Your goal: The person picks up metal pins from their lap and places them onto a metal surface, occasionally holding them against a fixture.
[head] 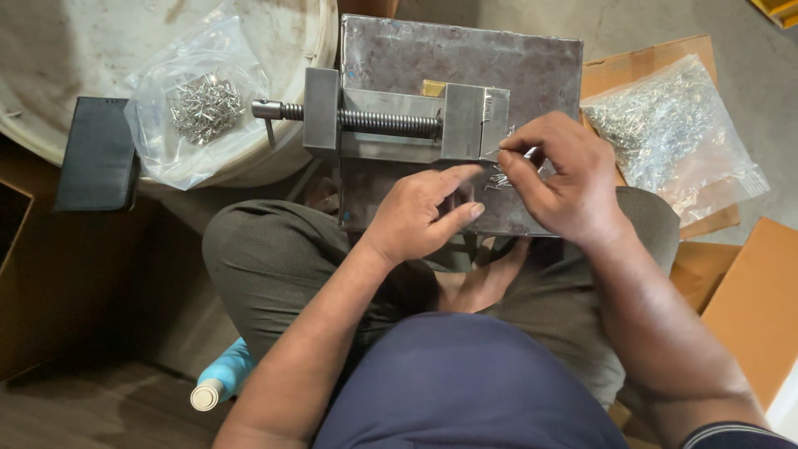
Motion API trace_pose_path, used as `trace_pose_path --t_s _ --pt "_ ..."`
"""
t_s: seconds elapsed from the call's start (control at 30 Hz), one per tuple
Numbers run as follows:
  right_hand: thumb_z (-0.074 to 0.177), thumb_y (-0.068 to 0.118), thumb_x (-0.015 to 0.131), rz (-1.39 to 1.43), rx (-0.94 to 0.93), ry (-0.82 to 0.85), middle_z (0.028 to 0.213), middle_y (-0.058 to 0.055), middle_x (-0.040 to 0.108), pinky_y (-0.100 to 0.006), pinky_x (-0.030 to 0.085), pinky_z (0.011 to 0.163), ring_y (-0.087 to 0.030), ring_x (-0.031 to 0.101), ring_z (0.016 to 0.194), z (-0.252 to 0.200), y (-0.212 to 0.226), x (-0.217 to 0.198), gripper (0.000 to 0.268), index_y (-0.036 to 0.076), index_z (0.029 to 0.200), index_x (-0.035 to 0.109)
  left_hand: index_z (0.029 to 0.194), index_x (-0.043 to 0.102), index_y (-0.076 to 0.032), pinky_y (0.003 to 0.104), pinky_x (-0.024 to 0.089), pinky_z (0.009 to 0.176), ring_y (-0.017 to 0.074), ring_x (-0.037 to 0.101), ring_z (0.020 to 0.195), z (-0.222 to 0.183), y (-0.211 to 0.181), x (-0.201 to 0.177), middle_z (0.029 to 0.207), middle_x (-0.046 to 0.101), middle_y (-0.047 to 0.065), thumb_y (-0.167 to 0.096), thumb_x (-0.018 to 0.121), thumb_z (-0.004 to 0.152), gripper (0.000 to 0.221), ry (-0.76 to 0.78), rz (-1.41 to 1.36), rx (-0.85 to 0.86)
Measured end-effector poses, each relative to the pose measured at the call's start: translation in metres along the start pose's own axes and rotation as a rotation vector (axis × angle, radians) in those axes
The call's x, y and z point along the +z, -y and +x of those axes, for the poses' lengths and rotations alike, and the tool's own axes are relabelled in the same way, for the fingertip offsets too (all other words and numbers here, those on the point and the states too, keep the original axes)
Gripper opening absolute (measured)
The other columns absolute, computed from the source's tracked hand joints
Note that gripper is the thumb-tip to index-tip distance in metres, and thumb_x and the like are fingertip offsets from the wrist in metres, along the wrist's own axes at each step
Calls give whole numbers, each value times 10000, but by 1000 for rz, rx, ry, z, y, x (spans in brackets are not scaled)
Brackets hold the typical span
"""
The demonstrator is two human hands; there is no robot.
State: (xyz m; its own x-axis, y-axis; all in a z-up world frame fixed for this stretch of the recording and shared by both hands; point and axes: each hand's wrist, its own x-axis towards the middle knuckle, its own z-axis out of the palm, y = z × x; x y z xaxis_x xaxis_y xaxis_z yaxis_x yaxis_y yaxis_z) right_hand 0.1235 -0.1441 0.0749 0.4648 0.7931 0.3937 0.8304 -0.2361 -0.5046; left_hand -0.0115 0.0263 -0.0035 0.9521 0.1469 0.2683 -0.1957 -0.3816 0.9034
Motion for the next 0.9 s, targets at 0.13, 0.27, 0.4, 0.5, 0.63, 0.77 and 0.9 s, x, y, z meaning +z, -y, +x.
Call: trace_pose_path --t_s 0.13,0.27,0.4,0.5,0.63,0.77,0.9 --pt "963 37 766 -2 17 68 981 -92 705 -310 517 681 -214 689 811 11 8 0 91 37 1030 705 1341 629 -61 373 556 785 276 710 871 -1 1 -1 986 726 131 -341 698 965 474 -10 14 44" --pt "966 46 770 -26 16 92 984 -95 700 -316 531 668 -205 695 807 15 11 0 92 40 1038 715 1337 631 -46 371 558 761 269 710 832 0 3 -1 972 728 134 -328 700 945 488 12 -19 0" --pt "948 48 781 -74 -17 100 996 -104 700 -324 538 676 -219 694 814 12 8 1 119 43 1058 737 1331 635 -54 371 561 778 271 717 855 0 3 -1 972 730 130 -331 702 951 475 6 -10 14" --pt "972 38 765 -68 21 72 1011 -111 707 -319 527 681 -225 684 809 3 1 -3 127 42 1097 743 1340 635 -70 372 560 793 275 717 878 0 1 -1 983 738 120 -322 696 965 455 -10 0 45" --pt "1015 38 757 -40 142 0 935 -104 696 -319 509 684 -237 664 772 -22 -15 -2 105 42 1119 743 1294 658 -65 365 560 768 268 713 841 0 5 0 953 731 121 -287 710 945 416 -10 -22 16" --pt "985 70 753 -28 145 49 994 -124 689 -363 539 760 -282 685 861 -56 -23 10 126 41 1105 724 1177 678 -35 329 563 771 238 722 856 -2 12 5 973 725 112 -193 718 965 267 -57 -139 20" --pt "930 103 767 -107 224 76 893 -130 669 -387 540 699 -300 675 781 -68 -21 27 158 59 1080 742 1102 688 -26 295 524 674 207 666 745 -1 12 7 922 720 98 -137 712 956 185 -67 -195 -48"
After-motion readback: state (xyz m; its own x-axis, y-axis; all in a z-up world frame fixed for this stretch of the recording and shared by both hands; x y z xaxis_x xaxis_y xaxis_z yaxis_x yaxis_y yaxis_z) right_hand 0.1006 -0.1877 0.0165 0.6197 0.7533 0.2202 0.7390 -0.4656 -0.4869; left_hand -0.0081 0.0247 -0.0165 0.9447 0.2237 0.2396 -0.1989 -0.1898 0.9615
